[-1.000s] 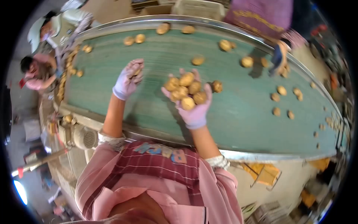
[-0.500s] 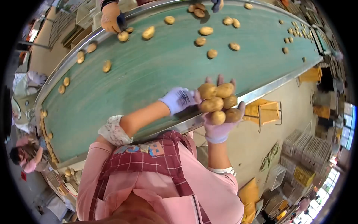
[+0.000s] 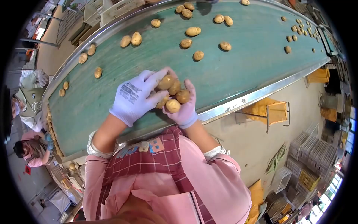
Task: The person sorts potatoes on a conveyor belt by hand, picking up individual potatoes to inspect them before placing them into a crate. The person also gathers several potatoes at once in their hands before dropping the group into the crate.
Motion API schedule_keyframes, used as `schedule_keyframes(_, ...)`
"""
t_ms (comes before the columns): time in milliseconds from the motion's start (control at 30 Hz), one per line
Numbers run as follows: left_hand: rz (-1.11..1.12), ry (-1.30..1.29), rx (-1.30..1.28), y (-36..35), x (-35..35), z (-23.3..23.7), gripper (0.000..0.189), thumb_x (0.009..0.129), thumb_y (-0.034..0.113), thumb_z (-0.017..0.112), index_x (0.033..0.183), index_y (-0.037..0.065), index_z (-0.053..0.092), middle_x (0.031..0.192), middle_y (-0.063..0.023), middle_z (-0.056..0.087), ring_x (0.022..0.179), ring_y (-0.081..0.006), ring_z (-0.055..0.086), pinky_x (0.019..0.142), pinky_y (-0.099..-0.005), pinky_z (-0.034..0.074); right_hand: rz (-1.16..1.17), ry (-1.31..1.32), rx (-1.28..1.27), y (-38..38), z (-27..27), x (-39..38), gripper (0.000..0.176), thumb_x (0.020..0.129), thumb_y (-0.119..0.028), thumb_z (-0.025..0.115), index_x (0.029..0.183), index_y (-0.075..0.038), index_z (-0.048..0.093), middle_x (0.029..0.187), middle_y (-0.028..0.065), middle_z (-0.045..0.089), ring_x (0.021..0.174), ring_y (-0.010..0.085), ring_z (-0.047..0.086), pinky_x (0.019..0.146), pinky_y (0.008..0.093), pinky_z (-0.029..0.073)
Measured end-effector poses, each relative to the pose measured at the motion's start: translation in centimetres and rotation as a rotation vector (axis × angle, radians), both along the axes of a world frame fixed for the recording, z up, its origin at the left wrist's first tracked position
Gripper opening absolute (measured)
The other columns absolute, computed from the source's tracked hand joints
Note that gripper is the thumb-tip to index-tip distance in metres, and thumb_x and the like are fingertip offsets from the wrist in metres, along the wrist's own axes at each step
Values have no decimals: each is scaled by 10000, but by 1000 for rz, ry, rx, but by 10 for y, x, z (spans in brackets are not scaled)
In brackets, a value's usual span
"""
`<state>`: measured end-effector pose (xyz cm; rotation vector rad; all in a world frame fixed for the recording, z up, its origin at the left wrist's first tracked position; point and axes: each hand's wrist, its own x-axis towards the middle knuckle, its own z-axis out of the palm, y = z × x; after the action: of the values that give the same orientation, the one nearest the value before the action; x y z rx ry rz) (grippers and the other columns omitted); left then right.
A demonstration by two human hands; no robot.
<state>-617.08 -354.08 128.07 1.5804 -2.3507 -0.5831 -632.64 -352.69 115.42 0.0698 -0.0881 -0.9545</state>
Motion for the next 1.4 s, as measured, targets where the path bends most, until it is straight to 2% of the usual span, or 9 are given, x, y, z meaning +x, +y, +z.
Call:
schedule_keyframes(33,16,-42,16,-2,-7,0,567,880,382,638,1383,160,499,1015,-107,597,860,-309,648,730,-416,531,97,-264,52,-6,-7,-3,806,918,-550,491,1549,-120,234,1515,143,389,1388,314,403,1134,448,357)
schedule_keyframes(167,72,-65,42,-24,-31,11,494,895,386,642,1321,145,578,1026,-116,637,907,-295,664,767,-388,537,-30,261,-161,-24,16,-24,741,898,-559,518,1495,-157,342,1527,141,368,1392,382,379,1112,591,332)
schedule_keyframes(267,223,265,8,-73,-31,17,377,915,350,639,1195,101,677,1123,-118,688,998,-315,657,835,-361,526,71,-52,24,-36,8,-33,674,886,-558,539,1447,-213,398,1568,136,286,1419,470,294,1055,760,262)
schedule_keyframes(400,74,-222,-36,-173,-46,-81,413,940,409,575,1328,268,578,1265,-112,591,1100,-331,609,923,-399,496,85,-100,73,-41,3,-65,676,891,-553,532,1463,-229,377,1583,138,248,1449,472,225,1081,749,238)
schedule_keyframes(533,115,-164,145,-194,-67,-145,465,928,378,606,1371,253,539,1321,-120,545,1131,-332,591,951,-410,486,27,8,190,-48,-2,-85,684,907,-541,504,1483,-209,342,1581,138,252,1449,457,239,1084,745,237)
schedule_keyframes(733,185,665,503,-114,-65,-37,531,877,282,713,1353,91,575,1159,-107,625,1015,-185,617,904,-317,493,10,-68,125,-76,-18,-105,713,931,-518,460,1528,-177,274,1571,149,276,1438,431,286,1111,715,220)
schedule_keyframes(900,204,173,255,-78,-102,-29,483,931,303,640,1376,144,539,1170,-131,603,1020,-266,650,862,-338,529,73,141,-58,-86,-6,-120,770,965,-529,369,1575,-99,180,1555,153,339,1421,324,361,1161,453,308)
schedule_keyframes(1067,283,-80,190,-76,-118,-31,407,998,369,492,1347,166,540,1181,-94,630,981,-290,659,790,-392,537,8,626,-278,-79,-9,-129,787,968,-496,447,1574,-88,153,1565,141,312,1427,292,344,1175,432,264)
schedule_keyframes(1400,532,-182,285,-96,-141,-12,434,1010,384,461,1355,127,523,1118,-151,684,987,-342,661,806,-439,529,169,210,13,-105,20,-136,743,964,-530,358,1544,-75,262,1569,119,311,1451,291,304,1198,445,216)
